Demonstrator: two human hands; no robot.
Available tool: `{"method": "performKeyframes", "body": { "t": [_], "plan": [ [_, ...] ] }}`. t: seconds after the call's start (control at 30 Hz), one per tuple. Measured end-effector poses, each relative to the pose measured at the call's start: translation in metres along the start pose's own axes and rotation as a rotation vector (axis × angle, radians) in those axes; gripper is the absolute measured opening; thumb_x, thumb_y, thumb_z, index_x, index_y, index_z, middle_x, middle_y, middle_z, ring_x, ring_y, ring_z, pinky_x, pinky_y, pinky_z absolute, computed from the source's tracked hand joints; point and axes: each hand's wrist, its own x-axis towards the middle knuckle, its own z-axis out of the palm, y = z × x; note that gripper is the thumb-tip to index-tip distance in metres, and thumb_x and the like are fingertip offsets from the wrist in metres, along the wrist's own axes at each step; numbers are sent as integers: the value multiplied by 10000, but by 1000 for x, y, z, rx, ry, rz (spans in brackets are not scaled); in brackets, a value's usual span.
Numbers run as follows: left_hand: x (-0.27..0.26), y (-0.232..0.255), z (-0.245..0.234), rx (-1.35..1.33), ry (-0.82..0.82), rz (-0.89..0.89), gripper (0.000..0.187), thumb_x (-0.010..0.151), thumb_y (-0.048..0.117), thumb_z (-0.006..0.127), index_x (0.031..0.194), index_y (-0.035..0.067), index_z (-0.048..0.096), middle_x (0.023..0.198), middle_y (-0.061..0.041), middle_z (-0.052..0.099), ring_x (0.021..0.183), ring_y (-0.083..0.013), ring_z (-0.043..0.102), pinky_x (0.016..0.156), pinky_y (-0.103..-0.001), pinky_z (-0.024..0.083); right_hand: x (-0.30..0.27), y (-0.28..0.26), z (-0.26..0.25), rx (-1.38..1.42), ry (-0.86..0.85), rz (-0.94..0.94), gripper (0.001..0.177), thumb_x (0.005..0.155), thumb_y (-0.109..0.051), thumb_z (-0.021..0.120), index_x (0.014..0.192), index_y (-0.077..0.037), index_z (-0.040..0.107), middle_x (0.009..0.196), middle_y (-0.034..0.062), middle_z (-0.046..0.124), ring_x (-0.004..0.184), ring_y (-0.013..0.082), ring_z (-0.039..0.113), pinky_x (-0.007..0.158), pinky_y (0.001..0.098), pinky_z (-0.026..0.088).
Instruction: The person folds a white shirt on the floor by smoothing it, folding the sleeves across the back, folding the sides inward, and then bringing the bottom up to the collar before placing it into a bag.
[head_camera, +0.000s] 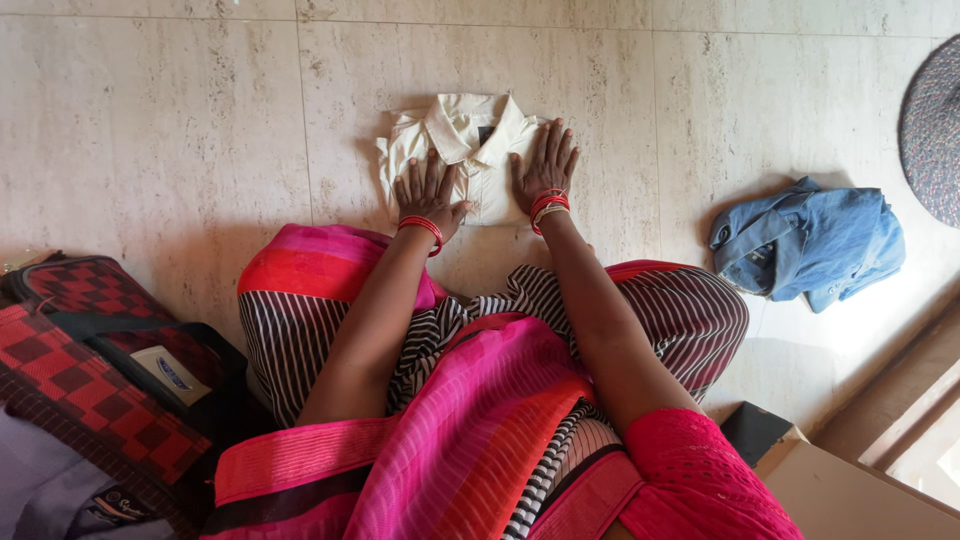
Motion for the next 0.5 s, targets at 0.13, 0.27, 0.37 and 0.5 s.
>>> {"method": "performKeyframes", "body": {
  "t": [0.13,0.27,0.37,0.5],
  "plan": [
    [0,1,-4,12,-4,-16,859,996,645,409,1665,310,-13,1704,-46,-251,1562,-379,-220,1234,-621,-84,-20,-15,1,-123,-44,33,828,1046,-556,311,1626,16,163,1722,204,51,1591,416,-3,1255,587,-27],
    [8,-6,9,-38,28,17,834,1007,587,446,1667,287,34,1712,-58,-209,1566,-391,-192,1237,-628,-71,-51,-45,28,-12,3,-127,790,1064,-481,366,1614,60,197,1712,246,95,1583,438,24,1258,588,-5],
    [17,-19,31,-104,29,76,825,974,440,512,1679,289,110,1744,-68,-142,1584,-409,-133,1257,-596,-26,-74,-62,39,36,-76,-200,822,977,-421,459,1625,24,217,1682,243,148,1582,439,45,1262,573,29],
    [22,-20,52,-380,46,344,854,920,358,562,1668,184,188,1764,-106,-47,1610,-413,-28,1273,-533,103,-66,-51,30,45,-41,-78,716,1051,-409,436,1635,-38,253,1697,194,209,1616,428,73,1300,591,46]
  ]
}}
